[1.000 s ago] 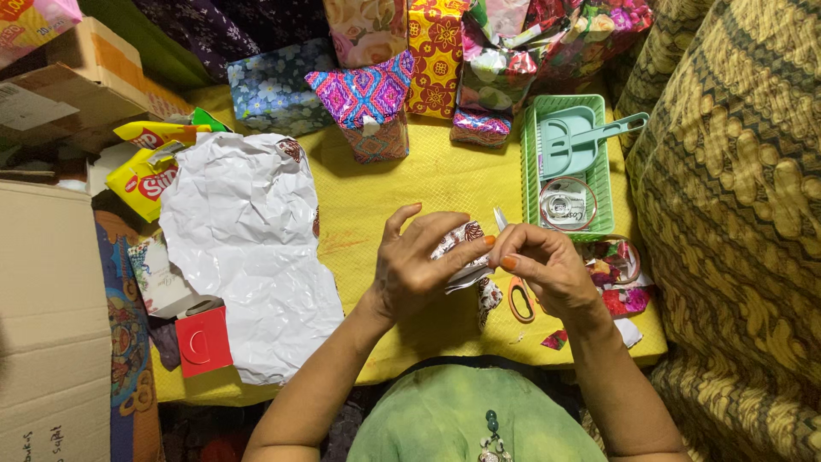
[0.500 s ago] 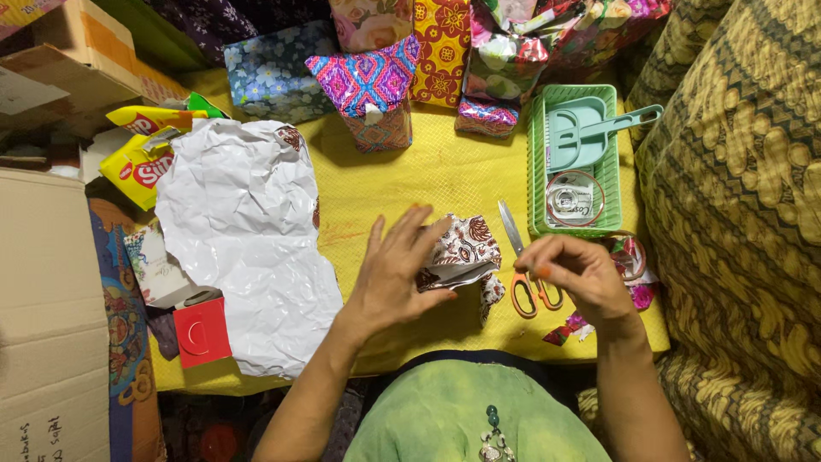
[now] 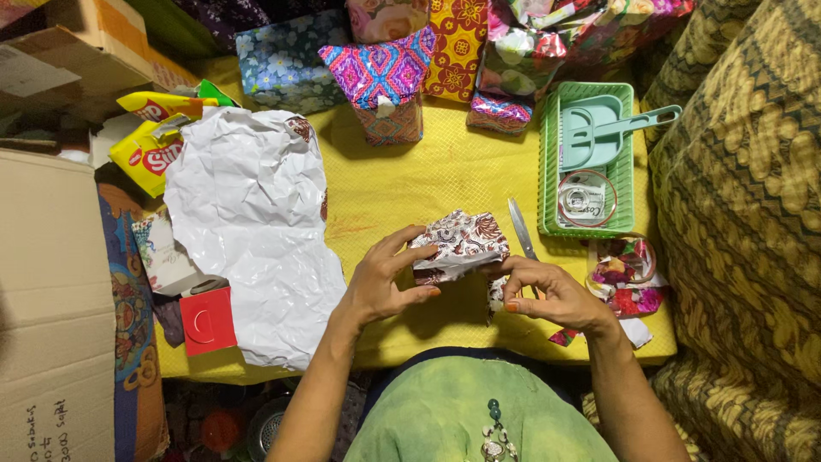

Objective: The person wraps a small rectangular box with patterned paper, folds the edges, trims excess paper with scissors, and secures the folds with adhesive tape. The wrapped gift remains on the table at the end.

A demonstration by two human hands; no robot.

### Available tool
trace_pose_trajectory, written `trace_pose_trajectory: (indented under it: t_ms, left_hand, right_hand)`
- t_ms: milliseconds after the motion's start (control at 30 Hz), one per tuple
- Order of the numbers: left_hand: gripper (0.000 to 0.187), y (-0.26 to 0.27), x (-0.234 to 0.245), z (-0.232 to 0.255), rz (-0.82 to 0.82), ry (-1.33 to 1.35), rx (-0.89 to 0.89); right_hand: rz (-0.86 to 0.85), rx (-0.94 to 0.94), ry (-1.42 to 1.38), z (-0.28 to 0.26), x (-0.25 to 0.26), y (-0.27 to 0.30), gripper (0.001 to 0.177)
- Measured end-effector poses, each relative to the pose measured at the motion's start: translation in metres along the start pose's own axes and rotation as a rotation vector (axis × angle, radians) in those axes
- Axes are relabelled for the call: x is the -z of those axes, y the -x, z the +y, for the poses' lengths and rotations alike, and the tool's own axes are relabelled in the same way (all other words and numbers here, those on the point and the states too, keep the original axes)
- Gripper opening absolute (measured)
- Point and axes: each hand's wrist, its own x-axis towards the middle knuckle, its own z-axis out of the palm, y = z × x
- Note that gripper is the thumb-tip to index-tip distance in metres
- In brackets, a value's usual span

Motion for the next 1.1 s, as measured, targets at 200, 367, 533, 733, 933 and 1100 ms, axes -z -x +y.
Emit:
trace_pose_trajectory:
  t_ms: [200,367,533,733,933,1100]
  left_hand:
    - [0.021,0.003,-0.035,-0.007,0.29,0.31,0.235]
    - [0.009,0.0,-0.048,-0.005,0.418,0.517,0.369]
    - [0.015,0.0,-0.049,-0.002,0.505,0.58,0.405]
    - [0.026,-0.002,-0.053,-0.008,0.497,0.58,0.515]
    - [0.027,0.003,-0.058,-0.023,0.517,0.814,0.467]
    - [0.019,0.005,-0.065,-0.023,0.501,0.943,0.479]
  right_hand:
    - [0.034,-0.089,-0.372,-0.007,0.011,0.002,0.011]
    - [0.23,0.065,-0.217,-0.021,0.025,-0.022,0.007]
    - [0.147,-0.053,0.029,-0.037,0.032,-0.064,0.01]
    - [0.036,-0.138,0.142,-0.048,0.012,-0.114,0.013]
    - [-0.127,-0.184,0.337,-0.057,0.012,-0.15,0.014]
    - [-0.224,-0.202,0.254,-0.063,0.015,-0.17,0.016]
